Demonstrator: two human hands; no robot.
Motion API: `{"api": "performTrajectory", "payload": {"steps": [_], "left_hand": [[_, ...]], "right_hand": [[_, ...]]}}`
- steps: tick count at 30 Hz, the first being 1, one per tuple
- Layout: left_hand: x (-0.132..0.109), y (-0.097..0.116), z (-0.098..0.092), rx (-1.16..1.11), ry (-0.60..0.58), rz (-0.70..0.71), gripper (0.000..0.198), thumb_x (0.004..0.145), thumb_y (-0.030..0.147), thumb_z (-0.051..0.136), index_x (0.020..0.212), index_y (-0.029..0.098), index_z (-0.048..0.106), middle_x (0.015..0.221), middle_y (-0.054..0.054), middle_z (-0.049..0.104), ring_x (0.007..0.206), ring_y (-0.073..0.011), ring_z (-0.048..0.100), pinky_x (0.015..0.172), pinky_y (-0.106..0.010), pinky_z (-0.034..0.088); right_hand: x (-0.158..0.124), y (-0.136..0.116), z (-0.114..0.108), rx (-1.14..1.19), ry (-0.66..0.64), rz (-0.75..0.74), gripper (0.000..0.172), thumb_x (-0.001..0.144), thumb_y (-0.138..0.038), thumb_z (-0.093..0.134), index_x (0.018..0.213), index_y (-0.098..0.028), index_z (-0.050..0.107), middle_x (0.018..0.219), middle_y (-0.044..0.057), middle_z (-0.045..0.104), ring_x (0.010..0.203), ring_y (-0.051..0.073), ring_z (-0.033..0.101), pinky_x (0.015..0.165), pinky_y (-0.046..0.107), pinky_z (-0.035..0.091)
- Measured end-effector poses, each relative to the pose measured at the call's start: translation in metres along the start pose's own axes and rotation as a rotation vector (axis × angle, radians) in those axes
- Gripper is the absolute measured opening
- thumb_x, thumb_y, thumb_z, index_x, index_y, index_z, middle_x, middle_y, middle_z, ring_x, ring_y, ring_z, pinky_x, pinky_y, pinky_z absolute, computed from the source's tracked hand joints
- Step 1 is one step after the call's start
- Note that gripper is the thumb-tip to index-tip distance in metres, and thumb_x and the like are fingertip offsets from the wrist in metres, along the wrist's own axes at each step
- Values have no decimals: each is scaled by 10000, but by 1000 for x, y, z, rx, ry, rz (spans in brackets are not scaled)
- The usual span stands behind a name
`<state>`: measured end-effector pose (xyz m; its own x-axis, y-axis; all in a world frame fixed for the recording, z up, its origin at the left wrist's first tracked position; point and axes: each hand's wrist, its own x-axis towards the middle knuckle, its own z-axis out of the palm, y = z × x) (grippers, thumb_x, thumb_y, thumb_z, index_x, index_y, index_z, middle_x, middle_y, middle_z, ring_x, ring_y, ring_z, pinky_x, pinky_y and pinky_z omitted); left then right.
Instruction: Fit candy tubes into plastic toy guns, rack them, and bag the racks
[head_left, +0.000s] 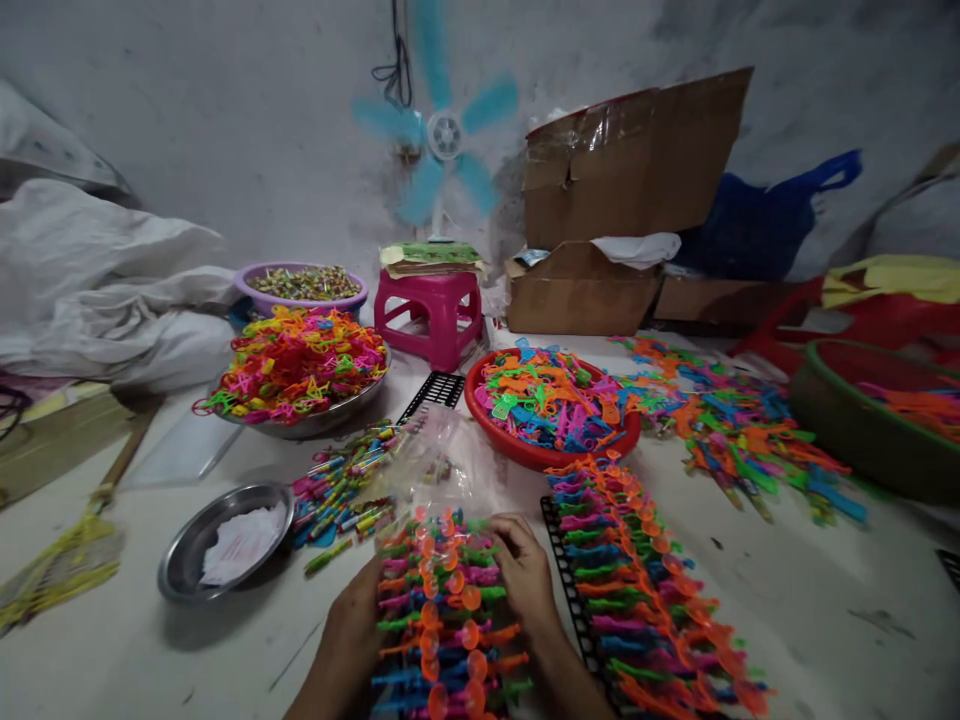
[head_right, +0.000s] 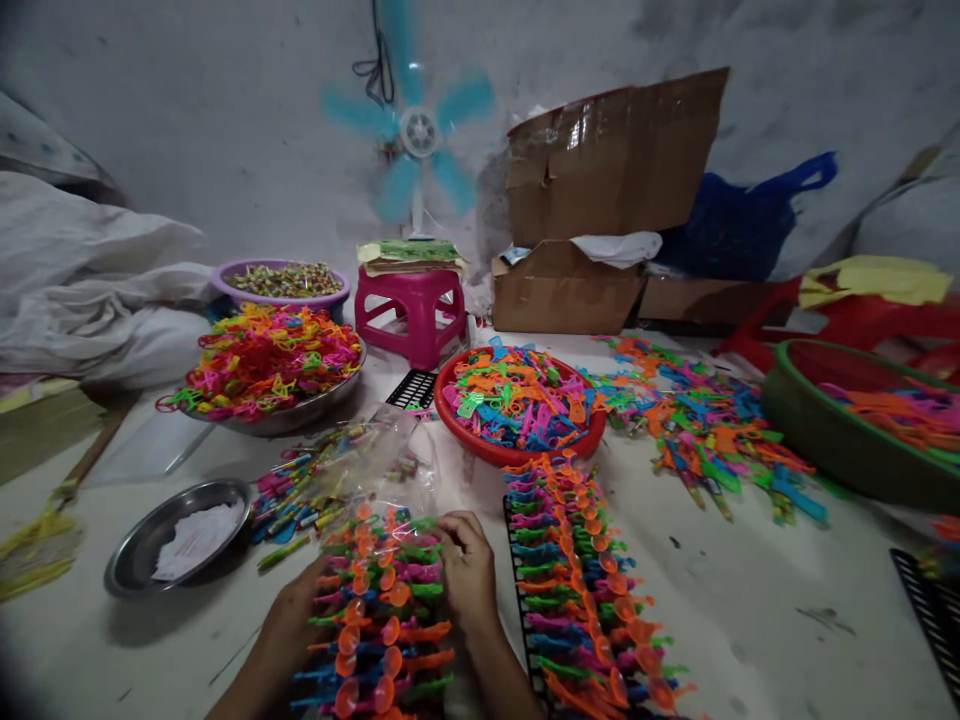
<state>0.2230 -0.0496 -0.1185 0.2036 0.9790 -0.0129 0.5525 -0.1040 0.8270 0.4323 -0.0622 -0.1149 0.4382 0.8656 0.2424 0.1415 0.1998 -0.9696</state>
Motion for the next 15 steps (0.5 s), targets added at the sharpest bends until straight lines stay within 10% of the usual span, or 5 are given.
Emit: {"api": "performTrajectory", "payload": {"steps": [15], "left_hand": [[9,-5,3,259,32,268,315,714,177,436,966,213,621,963,-43,690,884,-195,640,761,-282,504]], "right_hand": [[-33,-11,-22,-323,-38,-107,204,857,-271,407,876,-188,593,884,58,617,846,167,577,780,262,470]]}}
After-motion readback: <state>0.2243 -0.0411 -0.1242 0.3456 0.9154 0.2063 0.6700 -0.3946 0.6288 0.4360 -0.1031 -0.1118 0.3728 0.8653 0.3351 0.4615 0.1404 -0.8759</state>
